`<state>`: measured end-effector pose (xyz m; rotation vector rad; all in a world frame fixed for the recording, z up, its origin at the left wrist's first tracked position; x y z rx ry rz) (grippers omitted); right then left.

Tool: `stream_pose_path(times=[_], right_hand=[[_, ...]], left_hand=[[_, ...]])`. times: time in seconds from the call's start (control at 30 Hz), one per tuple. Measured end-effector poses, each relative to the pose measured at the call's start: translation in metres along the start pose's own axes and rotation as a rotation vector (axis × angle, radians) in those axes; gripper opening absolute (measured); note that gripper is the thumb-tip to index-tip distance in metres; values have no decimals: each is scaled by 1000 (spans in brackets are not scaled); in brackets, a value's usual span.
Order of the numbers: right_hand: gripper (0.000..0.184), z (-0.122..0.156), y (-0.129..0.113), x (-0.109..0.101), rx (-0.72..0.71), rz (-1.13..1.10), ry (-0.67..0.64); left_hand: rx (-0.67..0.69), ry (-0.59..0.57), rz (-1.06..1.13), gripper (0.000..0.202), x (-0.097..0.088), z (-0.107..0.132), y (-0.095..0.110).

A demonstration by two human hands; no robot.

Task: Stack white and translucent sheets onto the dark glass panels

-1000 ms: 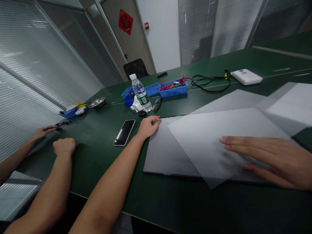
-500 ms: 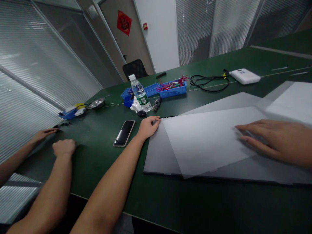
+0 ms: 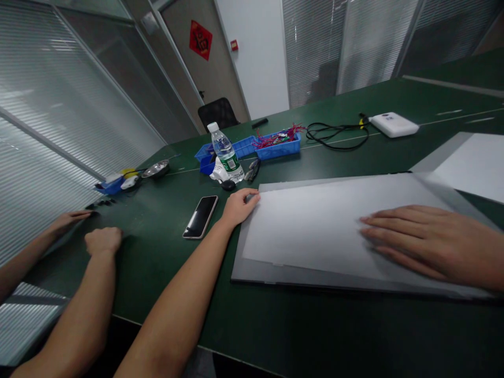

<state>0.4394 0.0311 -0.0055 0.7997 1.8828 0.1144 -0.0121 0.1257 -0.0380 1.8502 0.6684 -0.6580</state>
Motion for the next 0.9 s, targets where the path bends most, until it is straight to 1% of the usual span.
stream_pose_path(times=[0.07,0.13,0.17,0.23,0.3,0.53,0.7,0.9], right_hand=[[44,11,11,8,165,77,-78],[55,23,21,16,350,157,-200],[58,28,25,20,420,187,-257],[58,34,30,25,484,211,-329],[58,35,30,28,465,200,-348],[60,27,20,28,338,197,-292],[58,21,16,24,308,213,-241],[52,18,16,22,314,137,-206]], left_hand=[[-3,-3,-10,27,0,0,0],[-3,-6,-17,28,0,0,1],[-3,-7,-20,28,0,0,1],[-2,-9,-23,29,0,0,1],[-1,-10,-25,29,0,0,1],[27,4,-22,38,0,-1,0],[32,26,-27,47,2,-1,-5],[-18,5,-56,50,1,-1,-3]])
Point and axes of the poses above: each hand's wrist, its own z-axis away from the middle knuckle, its own x-axis out of the palm, y = z × x, the point moved 2 cm from there along -z, towards the middle knuckle, and after that the axes turned 11 degrees about z, right-handed, at the moved point
